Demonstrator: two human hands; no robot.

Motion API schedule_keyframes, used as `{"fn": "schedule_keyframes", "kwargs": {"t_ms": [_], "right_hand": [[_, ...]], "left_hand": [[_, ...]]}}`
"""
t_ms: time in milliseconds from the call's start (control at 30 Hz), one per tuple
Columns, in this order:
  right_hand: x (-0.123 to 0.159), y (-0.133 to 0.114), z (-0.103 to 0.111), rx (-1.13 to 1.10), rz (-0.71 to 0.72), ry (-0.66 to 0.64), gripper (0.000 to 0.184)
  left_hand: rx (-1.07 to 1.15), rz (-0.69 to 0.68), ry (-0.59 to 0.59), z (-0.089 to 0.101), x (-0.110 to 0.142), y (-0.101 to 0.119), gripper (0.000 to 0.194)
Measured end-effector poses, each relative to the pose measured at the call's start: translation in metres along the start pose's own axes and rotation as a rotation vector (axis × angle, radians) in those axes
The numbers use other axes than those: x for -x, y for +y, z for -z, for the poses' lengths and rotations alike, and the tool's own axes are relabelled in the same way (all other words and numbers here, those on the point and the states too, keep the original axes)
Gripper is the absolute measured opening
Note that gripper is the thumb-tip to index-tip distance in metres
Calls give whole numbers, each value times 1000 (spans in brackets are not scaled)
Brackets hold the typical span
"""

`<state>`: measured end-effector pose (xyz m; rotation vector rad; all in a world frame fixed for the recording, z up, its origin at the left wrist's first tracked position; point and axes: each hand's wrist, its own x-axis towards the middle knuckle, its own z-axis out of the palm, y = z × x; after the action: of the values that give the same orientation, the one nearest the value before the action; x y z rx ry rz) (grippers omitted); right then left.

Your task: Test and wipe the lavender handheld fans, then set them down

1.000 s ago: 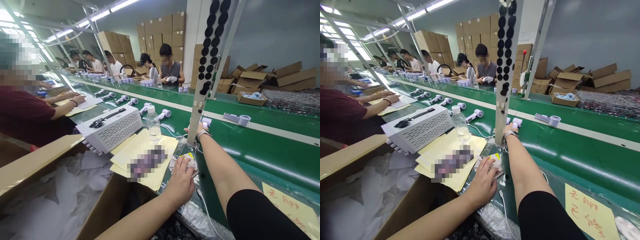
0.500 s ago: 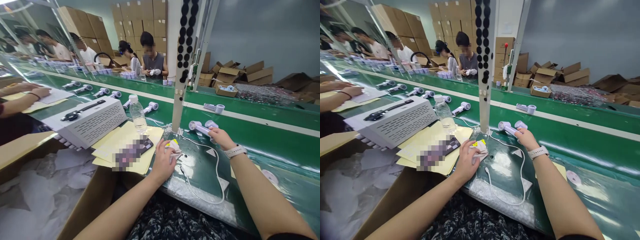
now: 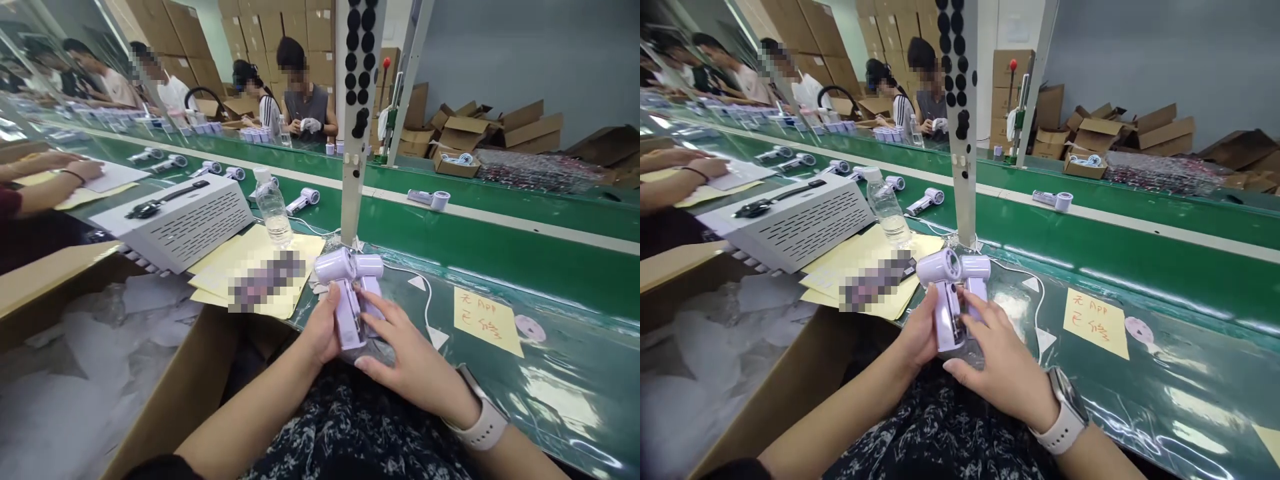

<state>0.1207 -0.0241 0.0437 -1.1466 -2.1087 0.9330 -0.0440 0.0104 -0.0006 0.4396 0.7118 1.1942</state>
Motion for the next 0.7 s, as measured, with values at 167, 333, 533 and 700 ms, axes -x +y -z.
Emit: {"fn": "schedule_keyframes", "kwargs": {"t_ms": [167, 333, 533, 700], "right_hand": [[-27, 19, -5, -23, -149, 96, 33], [-52, 40, -33, 225, -298, 154, 22], [-25, 28, -28, 85, -270, -32, 9], [1, 15, -28, -488, -313, -116, 26]], "left_hand": [[-105, -46, 1, 35, 22, 32, 51], [-150, -81, -73, 38, 32, 36, 51], [-222, -291, -55, 32, 25, 37, 59], [-150, -331, -76, 8, 16, 38, 71]]}}
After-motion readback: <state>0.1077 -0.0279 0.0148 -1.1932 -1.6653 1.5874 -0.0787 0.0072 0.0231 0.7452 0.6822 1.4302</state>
